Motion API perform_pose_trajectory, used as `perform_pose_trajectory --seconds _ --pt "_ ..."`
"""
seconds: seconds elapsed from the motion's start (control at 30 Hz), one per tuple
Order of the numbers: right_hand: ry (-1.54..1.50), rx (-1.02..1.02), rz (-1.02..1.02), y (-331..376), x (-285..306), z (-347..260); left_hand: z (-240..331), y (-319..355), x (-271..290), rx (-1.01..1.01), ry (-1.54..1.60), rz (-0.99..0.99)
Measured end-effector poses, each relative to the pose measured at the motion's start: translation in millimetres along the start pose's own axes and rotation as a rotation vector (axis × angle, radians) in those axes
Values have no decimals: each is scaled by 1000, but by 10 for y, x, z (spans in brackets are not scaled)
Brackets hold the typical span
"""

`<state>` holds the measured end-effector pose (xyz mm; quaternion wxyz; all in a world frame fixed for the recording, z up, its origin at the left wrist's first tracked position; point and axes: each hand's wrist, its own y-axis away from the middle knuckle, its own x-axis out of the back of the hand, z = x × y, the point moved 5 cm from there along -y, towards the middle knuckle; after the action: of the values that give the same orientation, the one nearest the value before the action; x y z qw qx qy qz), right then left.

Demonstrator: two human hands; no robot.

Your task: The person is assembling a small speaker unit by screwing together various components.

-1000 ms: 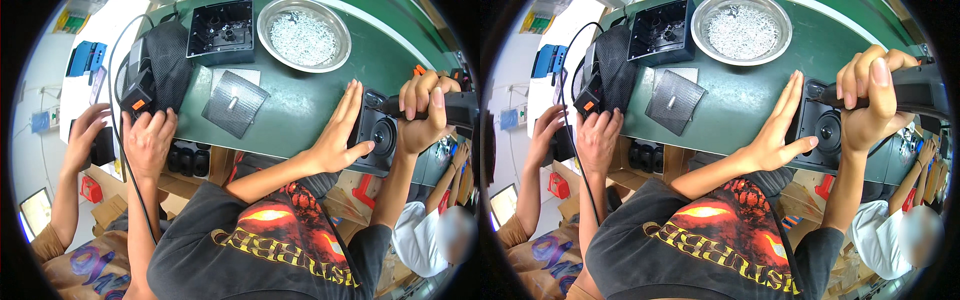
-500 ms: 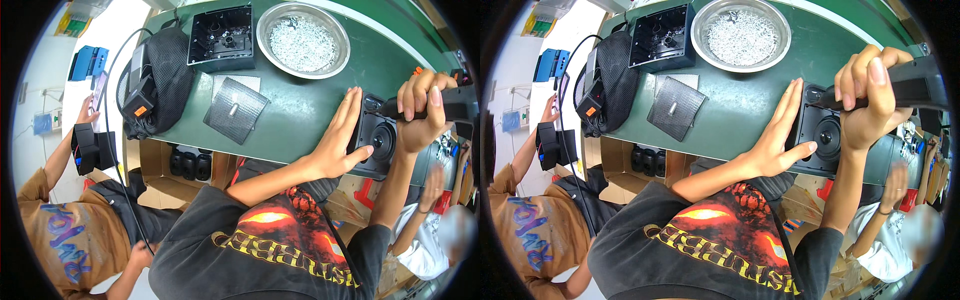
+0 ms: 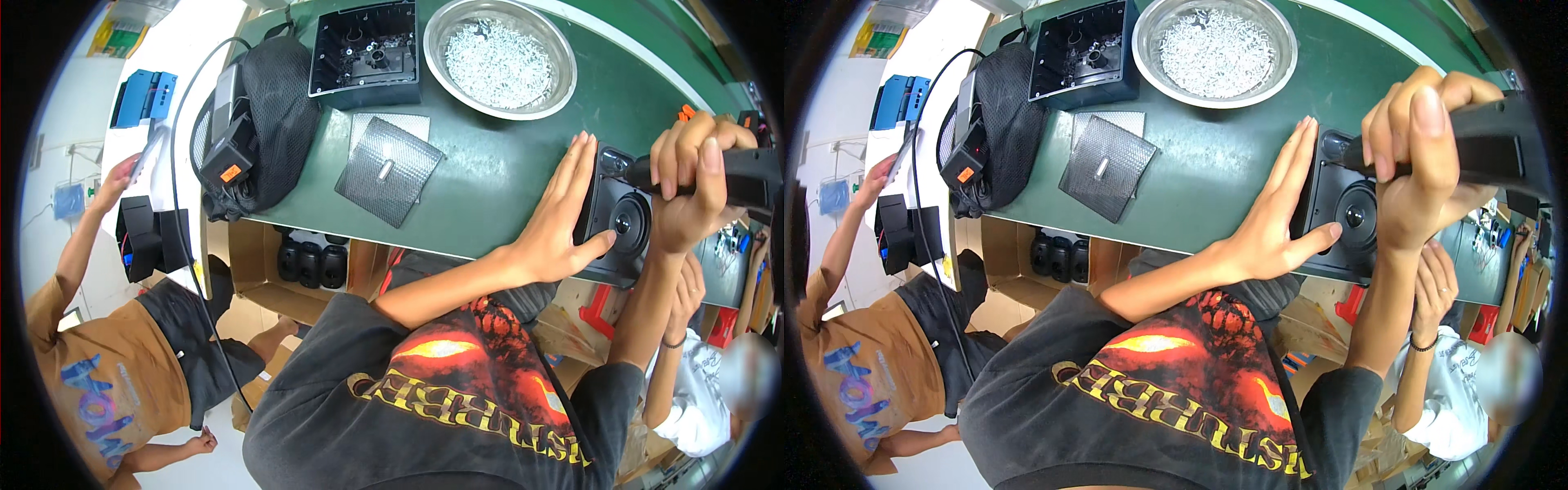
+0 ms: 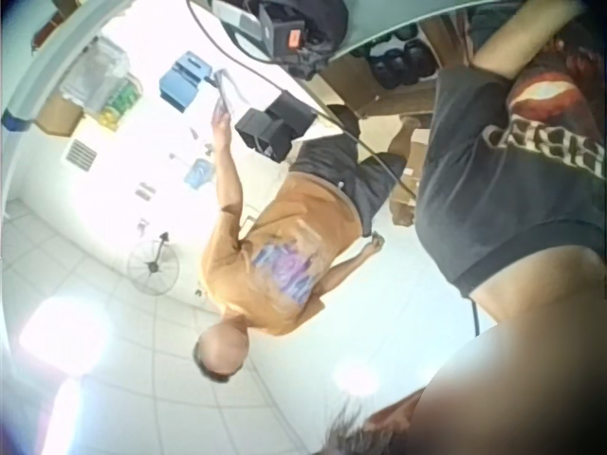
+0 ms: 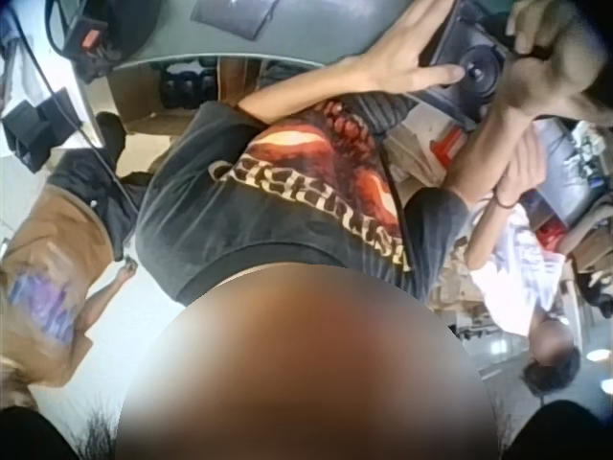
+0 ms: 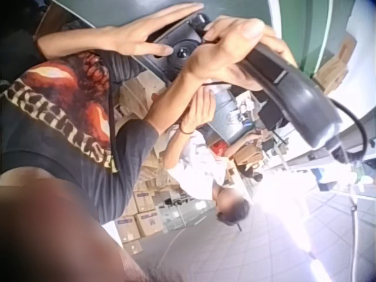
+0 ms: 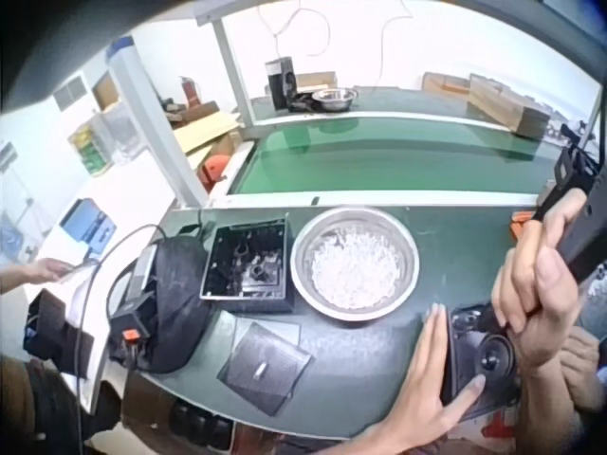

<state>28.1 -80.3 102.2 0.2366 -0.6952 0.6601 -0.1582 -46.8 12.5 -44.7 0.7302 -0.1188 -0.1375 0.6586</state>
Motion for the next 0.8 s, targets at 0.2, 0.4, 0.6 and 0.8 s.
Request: perform_pose_trajectory --seconds 0.2,0.4,0.6,0.8 --pt "-425 109 -180 -191 129 -292 176 -76 187 -24 -94 215" --pt "-540 16 -219 -96 228 -246 292 -166 194 -133 54 162" --pt "-484 28 -110 -73 546 -232 -4 -58 143 245 425 220" --pt "-167 27 -6 -53 713 -128 -87 29 73 512 703 241"
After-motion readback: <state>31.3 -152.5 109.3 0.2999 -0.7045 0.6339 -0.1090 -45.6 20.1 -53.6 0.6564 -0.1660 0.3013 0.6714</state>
